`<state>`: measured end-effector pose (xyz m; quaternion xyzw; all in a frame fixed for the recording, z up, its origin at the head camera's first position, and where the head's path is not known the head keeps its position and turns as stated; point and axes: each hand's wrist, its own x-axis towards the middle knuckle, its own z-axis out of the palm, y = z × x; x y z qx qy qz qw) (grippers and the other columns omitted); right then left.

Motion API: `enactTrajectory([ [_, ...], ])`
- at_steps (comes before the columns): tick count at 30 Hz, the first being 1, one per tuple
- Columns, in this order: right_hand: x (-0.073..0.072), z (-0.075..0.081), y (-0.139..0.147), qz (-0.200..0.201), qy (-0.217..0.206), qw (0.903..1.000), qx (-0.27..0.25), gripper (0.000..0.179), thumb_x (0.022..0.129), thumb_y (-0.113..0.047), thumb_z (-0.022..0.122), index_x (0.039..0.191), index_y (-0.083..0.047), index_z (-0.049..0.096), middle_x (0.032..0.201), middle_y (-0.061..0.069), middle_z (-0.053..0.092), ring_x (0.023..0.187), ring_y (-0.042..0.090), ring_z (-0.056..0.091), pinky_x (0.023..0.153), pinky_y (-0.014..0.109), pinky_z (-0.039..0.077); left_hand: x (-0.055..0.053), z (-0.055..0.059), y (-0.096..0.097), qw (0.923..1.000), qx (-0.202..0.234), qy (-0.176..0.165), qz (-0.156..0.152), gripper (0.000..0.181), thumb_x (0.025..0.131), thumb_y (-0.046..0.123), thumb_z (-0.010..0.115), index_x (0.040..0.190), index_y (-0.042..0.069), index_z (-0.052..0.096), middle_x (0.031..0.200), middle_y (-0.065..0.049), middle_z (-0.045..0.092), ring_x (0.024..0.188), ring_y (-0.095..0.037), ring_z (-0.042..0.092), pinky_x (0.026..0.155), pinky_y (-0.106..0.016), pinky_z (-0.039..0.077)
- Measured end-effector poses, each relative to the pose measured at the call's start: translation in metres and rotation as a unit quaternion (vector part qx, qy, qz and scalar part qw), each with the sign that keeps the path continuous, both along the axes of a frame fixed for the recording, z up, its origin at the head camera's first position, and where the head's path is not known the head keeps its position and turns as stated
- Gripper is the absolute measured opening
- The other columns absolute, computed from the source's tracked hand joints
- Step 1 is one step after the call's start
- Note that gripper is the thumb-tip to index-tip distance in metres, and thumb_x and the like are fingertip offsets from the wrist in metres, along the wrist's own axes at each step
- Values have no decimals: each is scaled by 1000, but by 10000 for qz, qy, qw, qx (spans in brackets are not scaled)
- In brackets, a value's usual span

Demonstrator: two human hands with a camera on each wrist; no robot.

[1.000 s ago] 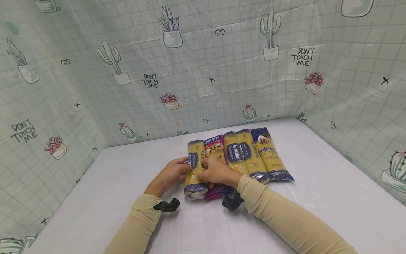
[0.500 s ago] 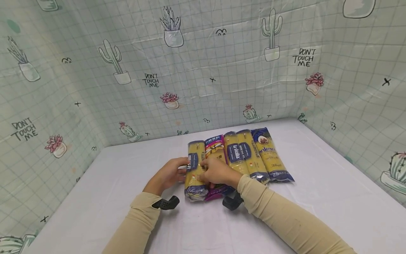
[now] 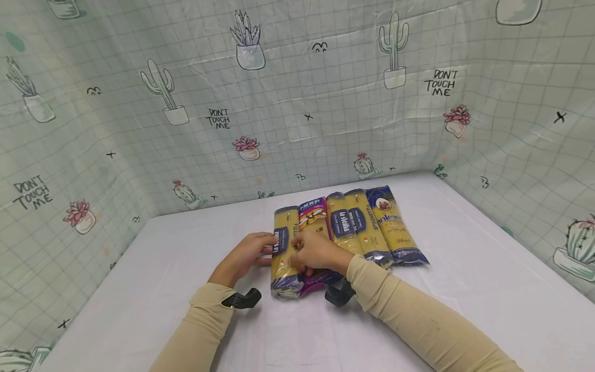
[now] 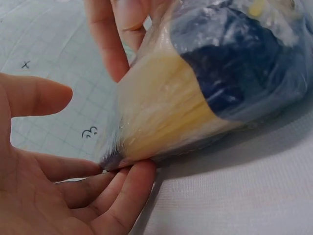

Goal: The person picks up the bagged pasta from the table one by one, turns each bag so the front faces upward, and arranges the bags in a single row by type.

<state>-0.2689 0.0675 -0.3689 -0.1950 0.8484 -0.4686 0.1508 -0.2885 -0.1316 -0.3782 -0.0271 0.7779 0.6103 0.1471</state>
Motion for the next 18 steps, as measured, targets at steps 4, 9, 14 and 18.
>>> enactTrajectory([
  [4,-1,2,3,35,78,10000,31,42,94,-9,67,131,7,57,81,9,68,56,21,64,51,35,56,1,0,-1,9997,-207,129,-10,49,100,22,59,139,-7,51,126,-18,59,113,-31,57,82,-36,58],
  [9,-3,4,7,-26,122,9999,3,32,97,-13,64,125,4,61,80,12,66,56,20,64,51,36,56,2,-1,-3,9979,-522,376,66,44,100,21,59,134,-6,57,116,-17,64,102,-27,63,77,-34,59],
  [14,-4,5,8,-29,185,9998,7,30,98,-13,63,123,3,62,79,13,66,56,19,63,50,36,55,0,-1,-5,9970,-622,449,88,40,101,22,58,131,-5,59,117,-17,65,104,-28,63,76,-34,59],
  [18,-5,4,8,-24,159,9999,-8,30,98,-13,62,123,3,63,81,12,66,58,20,64,51,36,56,-2,-2,-6,9963,-726,432,142,37,101,22,59,129,-3,61,115,-15,66,102,-27,64,76,-34,58],
])
